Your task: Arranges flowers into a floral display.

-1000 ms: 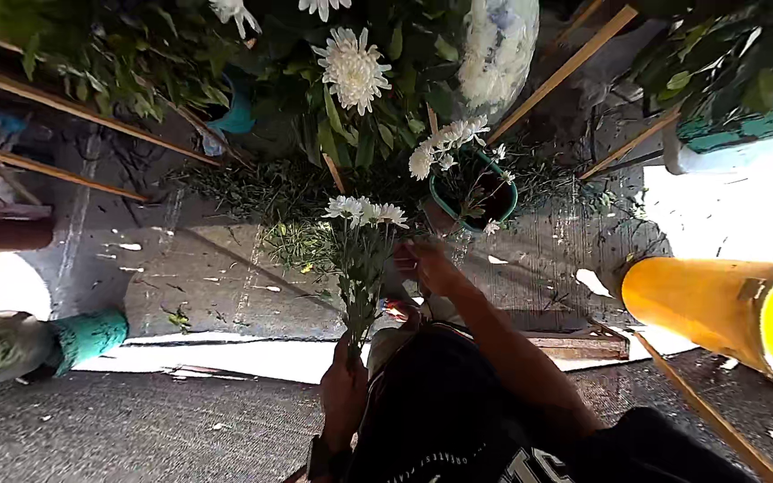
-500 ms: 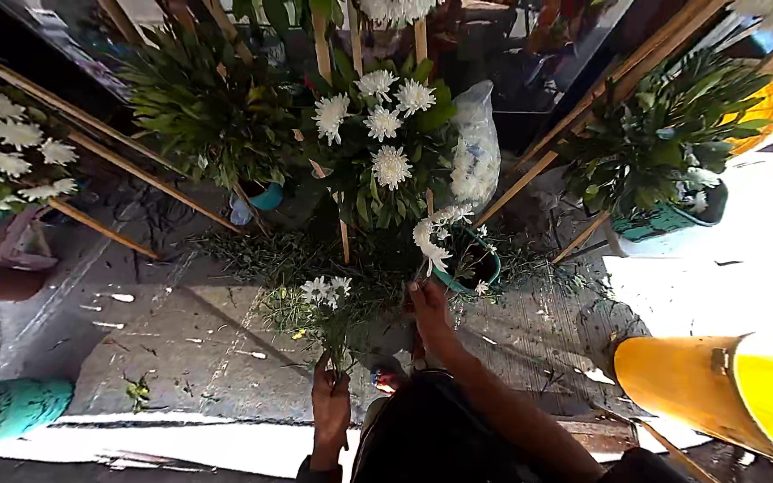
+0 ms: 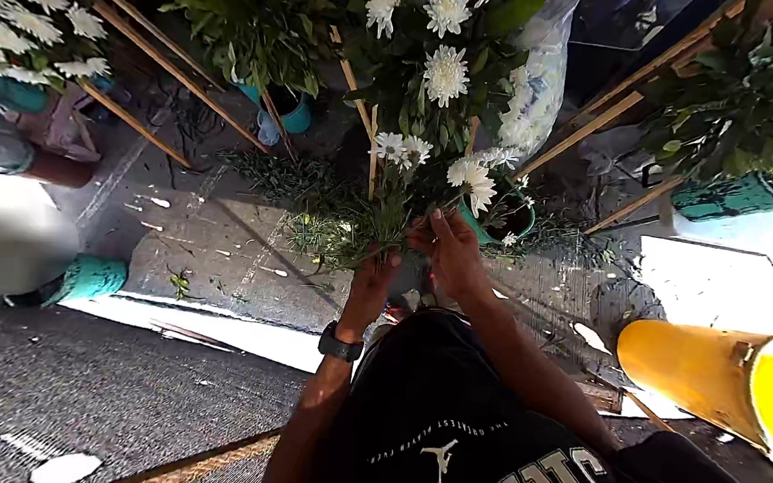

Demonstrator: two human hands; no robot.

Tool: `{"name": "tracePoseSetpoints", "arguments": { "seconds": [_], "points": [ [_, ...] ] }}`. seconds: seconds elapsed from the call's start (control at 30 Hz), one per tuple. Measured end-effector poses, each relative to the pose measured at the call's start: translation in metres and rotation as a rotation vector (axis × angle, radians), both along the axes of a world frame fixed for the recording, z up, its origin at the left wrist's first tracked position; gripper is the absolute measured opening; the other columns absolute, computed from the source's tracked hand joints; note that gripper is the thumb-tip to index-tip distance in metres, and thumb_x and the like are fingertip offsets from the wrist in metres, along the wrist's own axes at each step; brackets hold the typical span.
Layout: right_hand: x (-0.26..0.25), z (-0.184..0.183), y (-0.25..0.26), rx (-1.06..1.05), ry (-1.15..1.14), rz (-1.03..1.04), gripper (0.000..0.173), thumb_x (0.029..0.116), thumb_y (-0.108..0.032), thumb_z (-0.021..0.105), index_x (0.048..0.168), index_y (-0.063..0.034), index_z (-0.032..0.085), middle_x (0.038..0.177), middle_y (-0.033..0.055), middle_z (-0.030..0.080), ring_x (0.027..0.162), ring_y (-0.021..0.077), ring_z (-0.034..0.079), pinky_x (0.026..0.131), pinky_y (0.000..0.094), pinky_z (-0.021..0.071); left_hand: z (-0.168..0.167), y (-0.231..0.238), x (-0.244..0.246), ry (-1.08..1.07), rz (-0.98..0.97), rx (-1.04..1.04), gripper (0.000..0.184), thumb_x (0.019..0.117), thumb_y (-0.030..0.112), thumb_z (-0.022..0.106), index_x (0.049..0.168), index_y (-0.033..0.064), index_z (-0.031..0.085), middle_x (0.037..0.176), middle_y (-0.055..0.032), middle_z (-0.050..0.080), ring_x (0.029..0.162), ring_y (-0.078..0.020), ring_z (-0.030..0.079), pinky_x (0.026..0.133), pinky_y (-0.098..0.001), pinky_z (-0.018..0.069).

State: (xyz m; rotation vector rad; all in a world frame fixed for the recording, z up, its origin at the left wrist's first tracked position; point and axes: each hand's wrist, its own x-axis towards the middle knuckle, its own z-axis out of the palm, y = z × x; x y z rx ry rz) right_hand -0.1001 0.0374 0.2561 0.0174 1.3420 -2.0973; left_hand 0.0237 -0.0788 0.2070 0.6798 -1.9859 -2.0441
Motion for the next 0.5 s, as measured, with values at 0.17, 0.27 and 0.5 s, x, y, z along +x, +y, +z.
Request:
{"name": "tracePoseSetpoints", "arguments": {
  "seconds": [0.17,0.27,0.5],
  "points": [
    [0.010,-0.006,-0.006,0.039,-0.016,0.153,0.017,0.1098,-0.020,0.047,0.115,-0.0051,0.053,0.100,0.0099,0.069,0.080,0.0203,0.073,0.076,0.0394,0.0642,0.005,0.007,-0.001,0.053,0.009,0.039,0.051,0.1046,0.055,0.044,0.129,0.0135,0.060,0.083,0.0087,0.057,0.065,-0.0003,0.049,0.060,-0.0176,0.0441],
    [0.010,-0.010,-0.006,0.041,-0.025,0.177,0.017,0.1088,-0.017,0.050,0.115,-0.0022,0.054,0.099,0.0127,0.071,0.079,0.0228,0.074,0.076,0.0409,0.0647,0.001,0.009,0.008,0.046,0.053,0.020,0.046,0.1081,0.047,0.040,0.124,0.0090,0.062,0.087,0.0077,0.060,0.065,0.0004,0.049,0.060,-0.0172,0.0443],
    [-0.029,-0.021,0.006,0.196,0.047,0.149,0.026,0.1106,-0.024,0.046,0.120,-0.0018,0.054,0.103,0.0115,0.071,0.085,0.0207,0.072,0.079,0.0375,0.0618,0.002,0.007,0.029,-0.035,0.114,-0.022,0.038,0.1044,0.040,0.053,0.116,0.0055,0.066,0.088,0.0057,0.063,0.061,-0.0013,0.049,0.055,-0.0191,0.0445]
  ]
}}
